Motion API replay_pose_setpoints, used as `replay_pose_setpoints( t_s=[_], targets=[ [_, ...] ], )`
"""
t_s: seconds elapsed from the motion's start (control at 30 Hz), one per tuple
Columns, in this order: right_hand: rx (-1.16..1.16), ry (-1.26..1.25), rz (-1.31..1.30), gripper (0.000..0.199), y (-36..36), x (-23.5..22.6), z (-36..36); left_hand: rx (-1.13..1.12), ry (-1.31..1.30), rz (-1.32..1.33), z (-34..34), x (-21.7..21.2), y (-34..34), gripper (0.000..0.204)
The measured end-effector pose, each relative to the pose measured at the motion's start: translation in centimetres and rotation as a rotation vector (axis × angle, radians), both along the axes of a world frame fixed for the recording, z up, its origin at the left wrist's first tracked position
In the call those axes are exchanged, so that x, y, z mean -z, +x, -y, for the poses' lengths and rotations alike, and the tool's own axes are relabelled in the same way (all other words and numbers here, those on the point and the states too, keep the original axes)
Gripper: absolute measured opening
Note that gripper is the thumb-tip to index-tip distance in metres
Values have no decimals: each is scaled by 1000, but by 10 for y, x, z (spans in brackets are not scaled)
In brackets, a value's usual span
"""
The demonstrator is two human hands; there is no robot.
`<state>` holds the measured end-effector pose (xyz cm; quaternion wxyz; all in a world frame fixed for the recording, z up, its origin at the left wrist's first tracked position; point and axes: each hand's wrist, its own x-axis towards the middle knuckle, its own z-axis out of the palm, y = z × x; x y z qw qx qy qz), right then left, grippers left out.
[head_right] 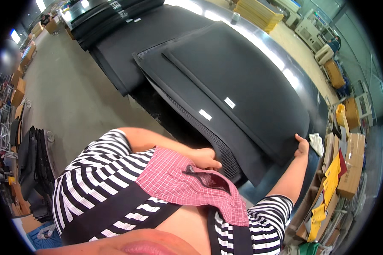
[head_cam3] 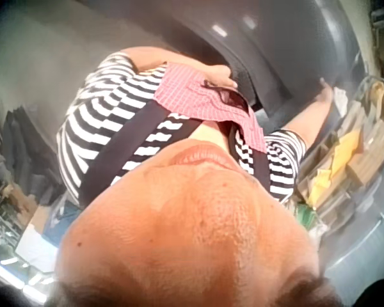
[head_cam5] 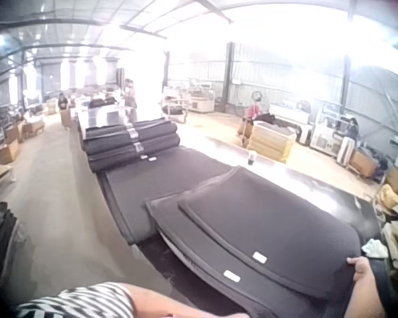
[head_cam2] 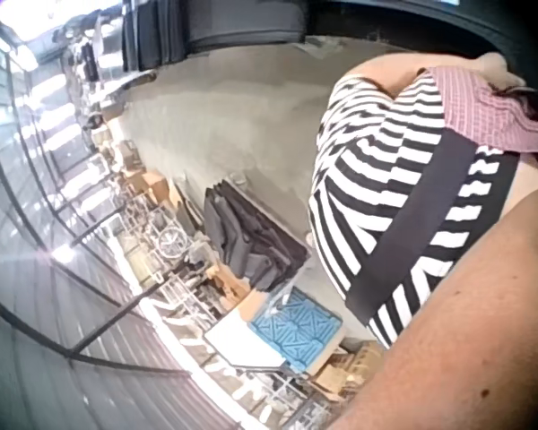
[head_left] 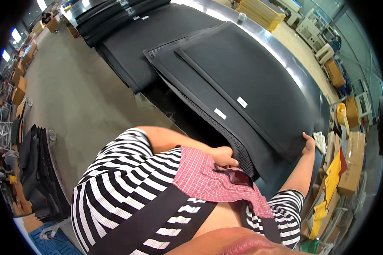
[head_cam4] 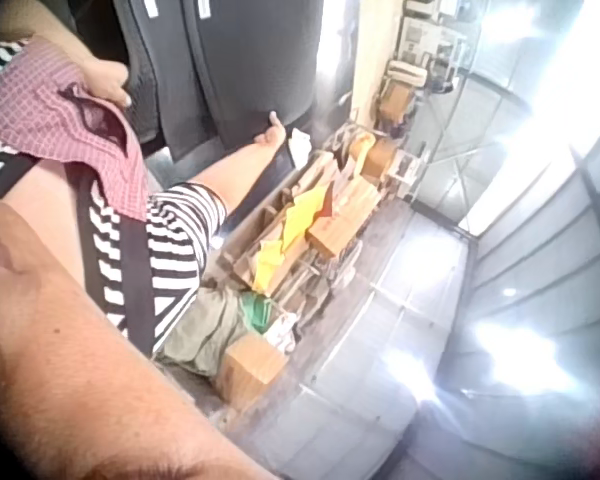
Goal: The person wipes a black mesh mat with a white cloth, rolls it up, and secures it with clear tape. This process is repeated for multiple mats, which are then stacked on a table.
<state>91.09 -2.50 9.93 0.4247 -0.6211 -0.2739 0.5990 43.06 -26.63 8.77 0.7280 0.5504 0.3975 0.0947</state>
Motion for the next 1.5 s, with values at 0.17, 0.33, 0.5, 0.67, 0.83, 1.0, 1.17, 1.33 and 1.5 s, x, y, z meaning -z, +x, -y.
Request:
replay_pose_setpoints(
  t_s=[0.17, 0.33, 0.5, 0.67, 0.83, 1.0, 1.17, 1.33, 1.5],
  targets=[
    [94, 151, 732, 51, 172, -36, 90, 740, 121, 164, -8, -11, 79, 70],
    [-107, 569, 540, 62, -83, 3, 156, 311, 131, 194, -46, -35, -25, 39],
    [69, 471, 760, 43, -126, 34, 320, -576, 973, -499, -130, -19, -161, 32],
    [615, 452, 1423, 59, -100, 64, 370, -579, 1132, -1533, -148, 63, -308, 62],
    [1138, 149, 927, 82, -38, 126, 389, -772, 1219, -1474, -168, 58, -328, 61],
    [1091, 123, 806, 35, -51, 150, 395, -763, 934, -1325, -177, 37, -323, 44],
    [344, -495, 690, 26, -127, 130, 406, -587, 828, -1375, -187, 22, -317, 41],
    [167, -146, 194, 24, -139, 81, 404, -526, 693, -1386, -187, 29, -339, 43],
    [334, -43, 68, 29, -75, 62, 381, -527, 609, -1318, -156, 53, -311, 45]
  ],
)
